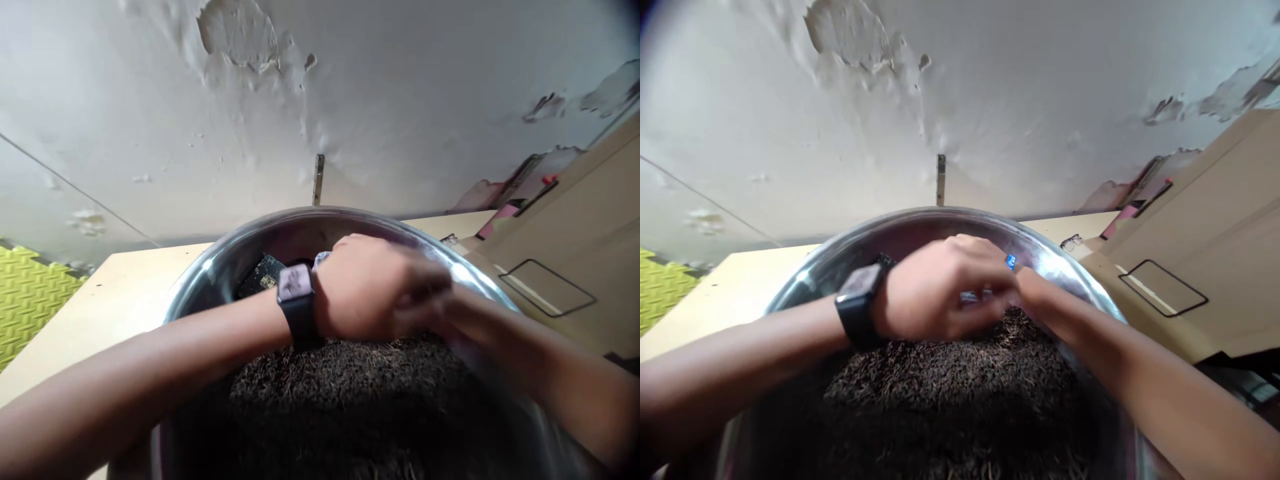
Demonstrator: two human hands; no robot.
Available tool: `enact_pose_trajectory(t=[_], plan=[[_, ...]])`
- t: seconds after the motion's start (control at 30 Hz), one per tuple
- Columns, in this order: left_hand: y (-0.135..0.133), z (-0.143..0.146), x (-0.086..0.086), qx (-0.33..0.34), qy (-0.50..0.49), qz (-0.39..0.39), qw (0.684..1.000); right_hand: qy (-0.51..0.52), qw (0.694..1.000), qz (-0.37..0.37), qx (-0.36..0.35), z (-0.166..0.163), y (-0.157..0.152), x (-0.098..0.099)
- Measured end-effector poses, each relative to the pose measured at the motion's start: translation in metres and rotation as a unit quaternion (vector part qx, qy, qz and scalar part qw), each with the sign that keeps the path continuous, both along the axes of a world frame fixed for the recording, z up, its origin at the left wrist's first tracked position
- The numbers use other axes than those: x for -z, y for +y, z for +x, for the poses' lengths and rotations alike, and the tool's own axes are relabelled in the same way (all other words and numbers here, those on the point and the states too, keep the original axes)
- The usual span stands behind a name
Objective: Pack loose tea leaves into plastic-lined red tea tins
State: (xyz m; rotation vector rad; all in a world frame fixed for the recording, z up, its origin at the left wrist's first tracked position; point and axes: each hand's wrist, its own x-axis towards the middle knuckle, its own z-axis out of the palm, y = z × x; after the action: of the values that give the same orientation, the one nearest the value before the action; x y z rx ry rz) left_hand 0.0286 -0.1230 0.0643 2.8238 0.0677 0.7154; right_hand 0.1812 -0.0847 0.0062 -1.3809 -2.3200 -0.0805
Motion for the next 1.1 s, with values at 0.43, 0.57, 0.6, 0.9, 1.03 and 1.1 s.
enact_pose_trajectory(t=[0.43, 0.57, 0.6, 0.9, 1.03, 1.1], plan=[[-0.055, 0.013, 0.107, 0.092, 0.345, -0.180, 0.916, -0.046, 0.992, -0.072, -0.094, 0.003, 0.007, 0.012], [-0.060, 0.017, 0.101, 0.075, 0.365, -0.148, 0.916, -0.031, 0.991, -0.081, -0.101, 0.000, 0.006, 0.011], [-0.061, 0.017, 0.099, 0.069, 0.367, -0.136, 0.918, -0.022, 0.992, -0.078, -0.101, 0.000, 0.006, 0.012], [-0.063, 0.020, 0.093, 0.083, 0.366, -0.061, 0.925, 0.085, 0.996, 0.001, -0.024, 0.011, 0.010, -0.003], [-0.060, 0.020, 0.084, 0.121, 0.322, -0.049, 0.938, 0.102, 0.995, -0.012, 0.003, 0.019, 0.016, 0.004], [-0.057, 0.020, 0.078, 0.119, 0.266, -0.041, 0.956, 0.119, 0.993, -0.025, 0.010, 0.021, 0.020, 0.010]])
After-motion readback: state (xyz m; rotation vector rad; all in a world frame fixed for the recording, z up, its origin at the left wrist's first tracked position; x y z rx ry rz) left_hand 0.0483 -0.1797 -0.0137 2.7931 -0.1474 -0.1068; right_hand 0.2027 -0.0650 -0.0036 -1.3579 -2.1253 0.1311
